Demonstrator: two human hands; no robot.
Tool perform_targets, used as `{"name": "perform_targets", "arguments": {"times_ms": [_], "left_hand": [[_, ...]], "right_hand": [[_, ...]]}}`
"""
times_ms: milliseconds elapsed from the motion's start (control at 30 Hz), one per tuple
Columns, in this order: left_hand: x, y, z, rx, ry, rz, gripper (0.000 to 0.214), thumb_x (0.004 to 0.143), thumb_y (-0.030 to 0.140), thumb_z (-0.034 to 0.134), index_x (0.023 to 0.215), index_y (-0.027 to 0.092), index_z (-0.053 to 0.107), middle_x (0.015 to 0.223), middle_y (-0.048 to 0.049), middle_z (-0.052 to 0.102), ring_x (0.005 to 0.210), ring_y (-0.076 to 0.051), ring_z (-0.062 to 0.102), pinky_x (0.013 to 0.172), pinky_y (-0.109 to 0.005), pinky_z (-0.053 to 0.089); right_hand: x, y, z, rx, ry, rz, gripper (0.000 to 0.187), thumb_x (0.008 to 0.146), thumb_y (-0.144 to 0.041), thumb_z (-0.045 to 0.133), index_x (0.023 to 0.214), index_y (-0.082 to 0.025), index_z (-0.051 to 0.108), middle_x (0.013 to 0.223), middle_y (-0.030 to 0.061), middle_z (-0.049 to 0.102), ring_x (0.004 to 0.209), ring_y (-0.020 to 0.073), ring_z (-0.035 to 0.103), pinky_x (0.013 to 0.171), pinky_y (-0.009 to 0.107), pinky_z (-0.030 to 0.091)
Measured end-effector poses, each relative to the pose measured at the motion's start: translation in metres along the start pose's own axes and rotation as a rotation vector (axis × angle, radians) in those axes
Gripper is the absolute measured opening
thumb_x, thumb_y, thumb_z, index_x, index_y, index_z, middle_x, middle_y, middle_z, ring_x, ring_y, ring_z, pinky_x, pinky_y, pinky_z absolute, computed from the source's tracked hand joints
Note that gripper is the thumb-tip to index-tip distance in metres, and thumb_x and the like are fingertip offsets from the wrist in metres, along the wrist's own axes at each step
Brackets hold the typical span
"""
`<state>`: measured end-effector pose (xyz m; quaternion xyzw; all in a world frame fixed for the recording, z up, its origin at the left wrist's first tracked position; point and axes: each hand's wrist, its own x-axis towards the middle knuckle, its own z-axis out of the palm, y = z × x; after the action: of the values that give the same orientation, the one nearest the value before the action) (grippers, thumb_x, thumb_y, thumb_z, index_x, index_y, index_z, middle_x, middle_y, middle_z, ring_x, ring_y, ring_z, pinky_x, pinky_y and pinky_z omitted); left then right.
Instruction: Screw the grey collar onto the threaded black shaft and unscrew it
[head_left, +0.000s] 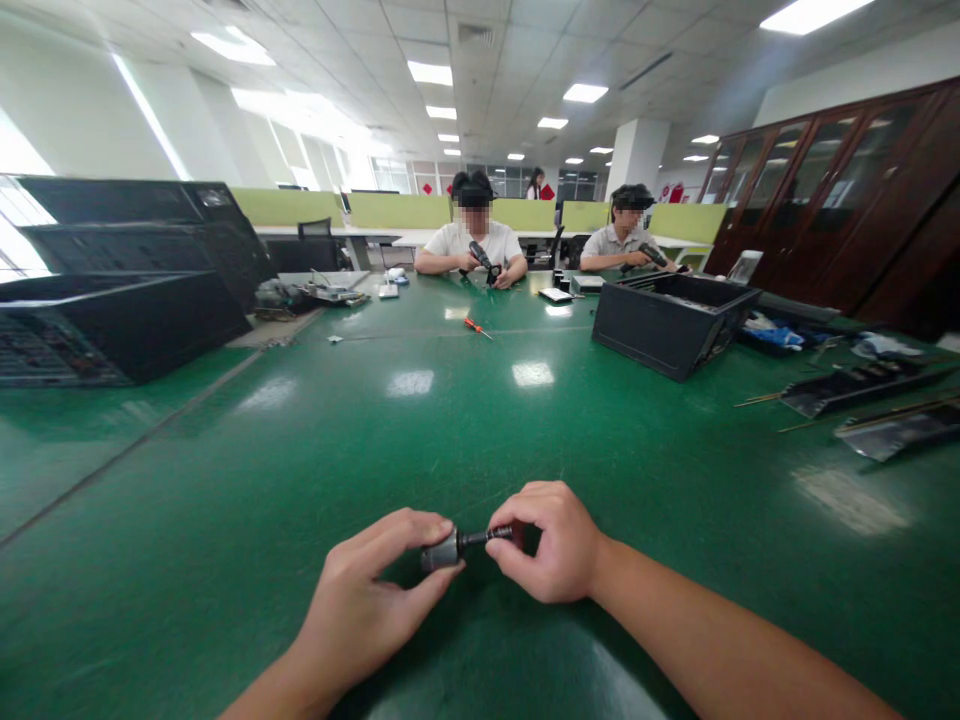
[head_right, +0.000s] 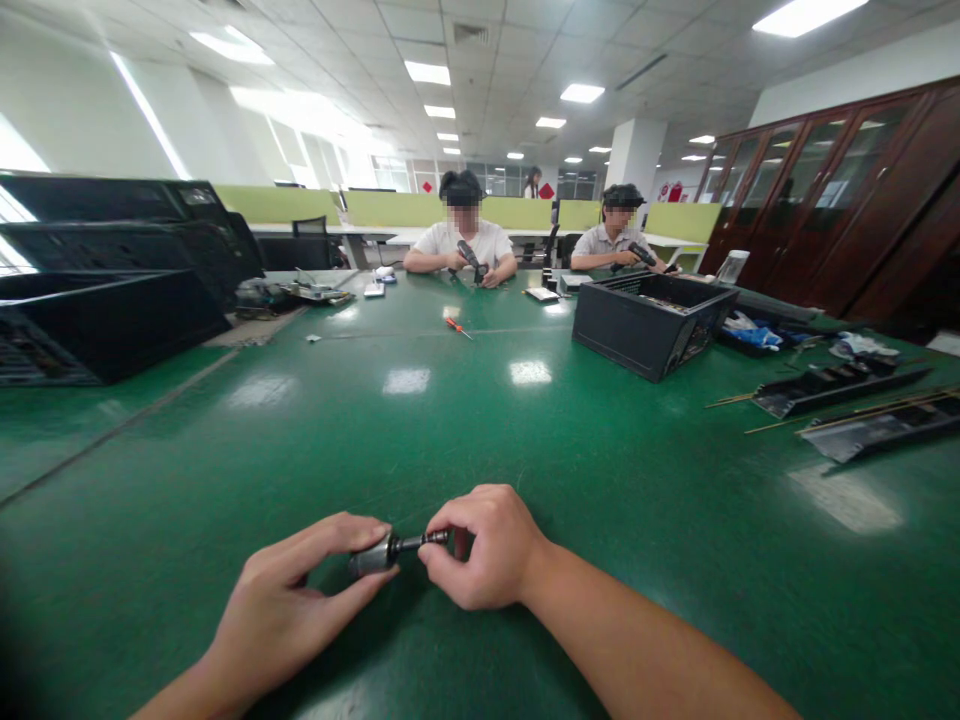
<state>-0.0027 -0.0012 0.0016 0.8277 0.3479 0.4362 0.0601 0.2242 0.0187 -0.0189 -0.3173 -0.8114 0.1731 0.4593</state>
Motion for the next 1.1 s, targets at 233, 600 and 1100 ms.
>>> {"name": "perform_targets", "arguments": {"times_ms": [233, 600, 1100], "left_hand": [[-0.0008, -0.002, 0.0001, 0.001, 0.013, 0.005, 0.014, 0.079, 0.018, 0.076, 0.091, 0.019, 0.068, 0.086, -0.0033, 0.076, 0.075, -0.015, 0.074, 0.07, -0.021, 0.06], [0.0046, 0.0022, -0.0011, -0.015, 0.026, 0.008, 0.012, 0.079, 0.019, 0.076, 0.089, 0.019, 0.069, 0.083, -0.0044, 0.076, 0.072, -0.016, 0.074, 0.067, -0.022, 0.061], [0.0023, -0.0002, -0.0018, -0.01, 0.042, 0.014, 0.013, 0.078, 0.019, 0.076, 0.09, 0.018, 0.069, 0.084, -0.0048, 0.077, 0.073, -0.017, 0.074, 0.069, -0.023, 0.061]], "right_hand": [[0.0001, -0.001, -0.0012, -0.008, 0.0, 0.006, 0.01, 0.079, -0.026, 0.063, 0.072, -0.02, 0.067, 0.058, -0.0001, 0.067, 0.052, 0.0149, 0.061, 0.061, 0.027, 0.047], [0.0015, -0.0028, -0.003, -0.013, 0.008, 0.013, 0.007, 0.077, -0.026, 0.061, 0.072, -0.021, 0.063, 0.057, -0.0012, 0.064, 0.052, 0.0143, 0.06, 0.059, 0.026, 0.047], [0.0003, -0.0017, -0.0039, -0.02, 0.005, 0.031, 0.008, 0.078, -0.026, 0.061, 0.072, -0.021, 0.062, 0.06, -0.001, 0.065, 0.053, 0.0144, 0.061, 0.06, 0.026, 0.047]]}}
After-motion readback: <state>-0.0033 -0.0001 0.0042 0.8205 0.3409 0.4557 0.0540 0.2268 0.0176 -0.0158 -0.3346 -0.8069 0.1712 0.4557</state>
